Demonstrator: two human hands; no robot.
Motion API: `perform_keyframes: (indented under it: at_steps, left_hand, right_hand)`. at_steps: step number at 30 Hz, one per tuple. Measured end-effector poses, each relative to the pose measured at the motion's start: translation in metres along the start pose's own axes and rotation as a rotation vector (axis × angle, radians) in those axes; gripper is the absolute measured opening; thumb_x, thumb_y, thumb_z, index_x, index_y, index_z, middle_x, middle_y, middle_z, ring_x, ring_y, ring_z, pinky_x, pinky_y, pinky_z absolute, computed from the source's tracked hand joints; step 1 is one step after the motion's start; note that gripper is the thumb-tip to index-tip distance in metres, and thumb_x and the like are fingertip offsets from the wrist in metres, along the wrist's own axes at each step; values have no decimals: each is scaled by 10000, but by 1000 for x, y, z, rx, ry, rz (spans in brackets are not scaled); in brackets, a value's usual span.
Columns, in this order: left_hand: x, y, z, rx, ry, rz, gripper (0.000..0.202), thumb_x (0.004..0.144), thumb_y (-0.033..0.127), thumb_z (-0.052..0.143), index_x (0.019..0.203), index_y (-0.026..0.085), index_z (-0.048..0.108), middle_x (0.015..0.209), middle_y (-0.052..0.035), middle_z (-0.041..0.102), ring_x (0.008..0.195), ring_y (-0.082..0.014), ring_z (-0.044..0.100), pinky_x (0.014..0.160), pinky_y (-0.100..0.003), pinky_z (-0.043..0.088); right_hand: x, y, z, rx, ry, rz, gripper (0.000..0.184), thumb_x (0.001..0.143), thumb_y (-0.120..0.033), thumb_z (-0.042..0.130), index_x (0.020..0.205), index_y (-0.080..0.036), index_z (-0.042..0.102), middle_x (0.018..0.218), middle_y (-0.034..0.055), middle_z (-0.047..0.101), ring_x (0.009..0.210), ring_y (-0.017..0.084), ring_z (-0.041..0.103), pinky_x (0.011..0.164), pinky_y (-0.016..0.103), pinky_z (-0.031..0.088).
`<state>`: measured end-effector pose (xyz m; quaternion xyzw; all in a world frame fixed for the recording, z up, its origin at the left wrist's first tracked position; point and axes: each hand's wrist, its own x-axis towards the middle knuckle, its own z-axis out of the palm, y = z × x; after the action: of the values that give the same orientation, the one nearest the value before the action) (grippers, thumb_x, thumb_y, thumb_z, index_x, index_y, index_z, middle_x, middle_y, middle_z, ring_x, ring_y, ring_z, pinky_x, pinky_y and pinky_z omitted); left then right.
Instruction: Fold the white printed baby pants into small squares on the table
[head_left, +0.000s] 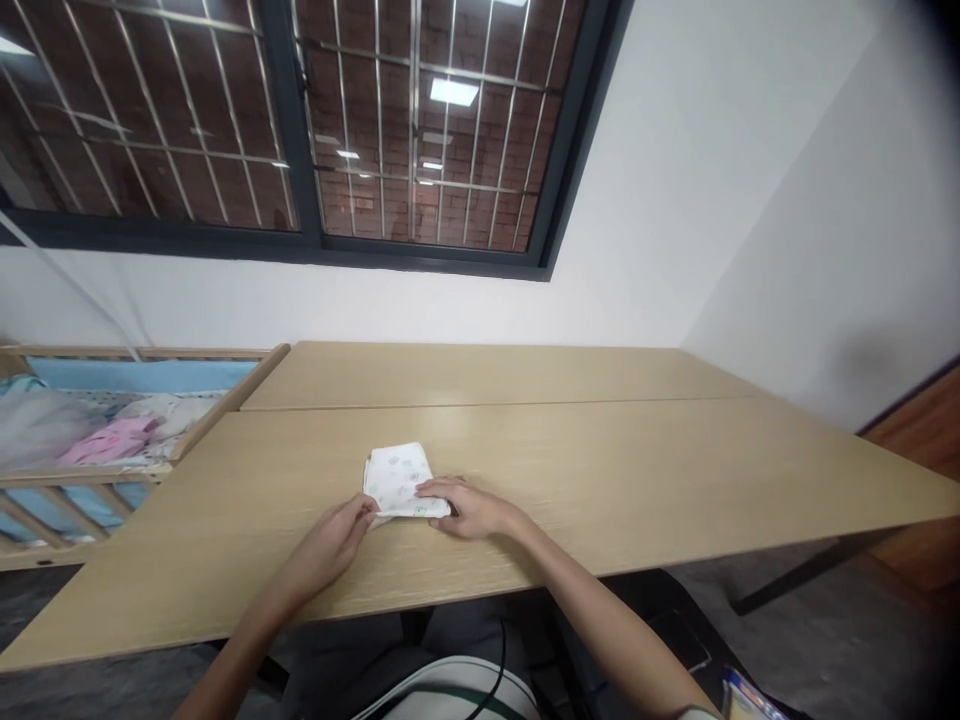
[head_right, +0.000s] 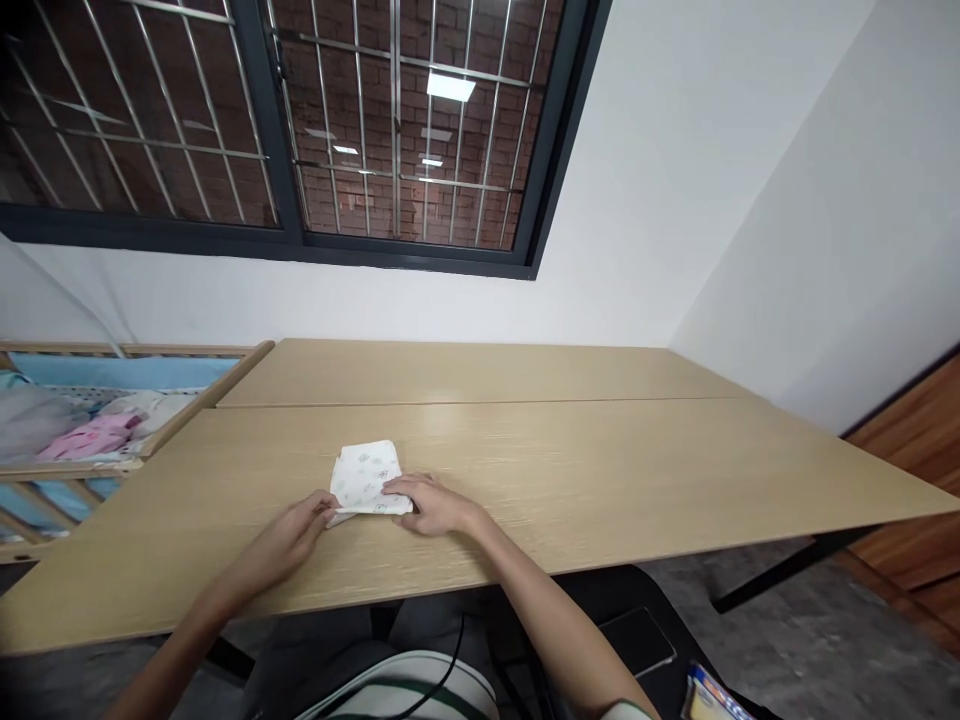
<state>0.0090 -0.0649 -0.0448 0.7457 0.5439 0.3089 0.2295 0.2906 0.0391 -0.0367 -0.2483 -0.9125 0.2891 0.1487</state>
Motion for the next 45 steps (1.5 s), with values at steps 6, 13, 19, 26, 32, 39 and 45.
perform_keyframes:
  at_steps: [6, 13, 19, 26, 32, 39, 45]
  left_hand:
    - [7, -7, -14, -227, -69, -53, 451, 920, 539, 616, 1253, 235, 599, 1313, -83, 681, 1234, -266, 626, 1073, -372, 478]
    - [42, -20, -3, 2, -6, -135, 353, 994, 476, 377, 990, 203, 603, 979, -73, 753, 886, -220, 708, 801, -308, 527]
    - [67, -31, 14, 245, 84, -278, 230, 955, 370, 418, 854, 220, 559, 793, -72, 722, 728, -238, 674, 649, -308, 433]
    - [66, -21, 19, 461, 227, -304, 287, 942, 415, 464, 984, 186, 631, 952, -170, 731, 947, -350, 688, 814, -437, 505]
    - [75, -8, 51, 422, 365, 109, 656, 1025, 542, 352, 1471, 65, 412, 1500, -242, 512, 1417, -328, 473, 1151, -488, 407]
    - [75, -25, 84, 518, 175, 68, 745, 1045, 567, 251, 1580, 51, 309, 1628, -221, 362, 1544, -325, 290, 1240, -524, 284]
    - [64, -34, 79, 585, 196, -4, 776, 1032, 603, 243, 1582, 59, 313, 1643, -236, 318, 1552, -364, 252, 1193, -539, 328]
  right_hand:
    - [11, -1, 4, 181, 211, 97, 315, 1019, -404, 523, 1198, -209, 694, 1155, 91, 740, 1004, 243, 680, 884, 356, 527]
    - [34, 16, 14, 225, 425, 300, 321, 996, -463, 535, 1051, -179, 673, 1016, 87, 739, 885, 231, 659, 751, 312, 499]
    - [49, 25, 22, 105, 541, 464, 125, 937, -309, 588, 951, -184, 589, 898, 69, 675, 808, 203, 606, 728, 302, 469]
    - [49, 14, 27, -77, 682, 362, 386, 938, -271, 536, 1299, -136, 518, 1275, 181, 571, 1169, 268, 566, 1024, 419, 476]
    - [49, -7, 35, -382, 428, 25, 579, 990, -283, 459, 1547, -141, 388, 1594, 188, 411, 1506, 304, 318, 1236, 515, 244]
    - [47, 10, 37, -382, 233, 34, 584, 1060, -393, 392, 1580, -127, 387, 1625, 157, 398, 1552, 266, 274, 1277, 495, 174]
    - [40, 12, 29, -301, 237, 89, 620, 1075, -451, 362, 1607, -134, 339, 1652, 158, 337, 1572, 252, 234, 1284, 483, 177]
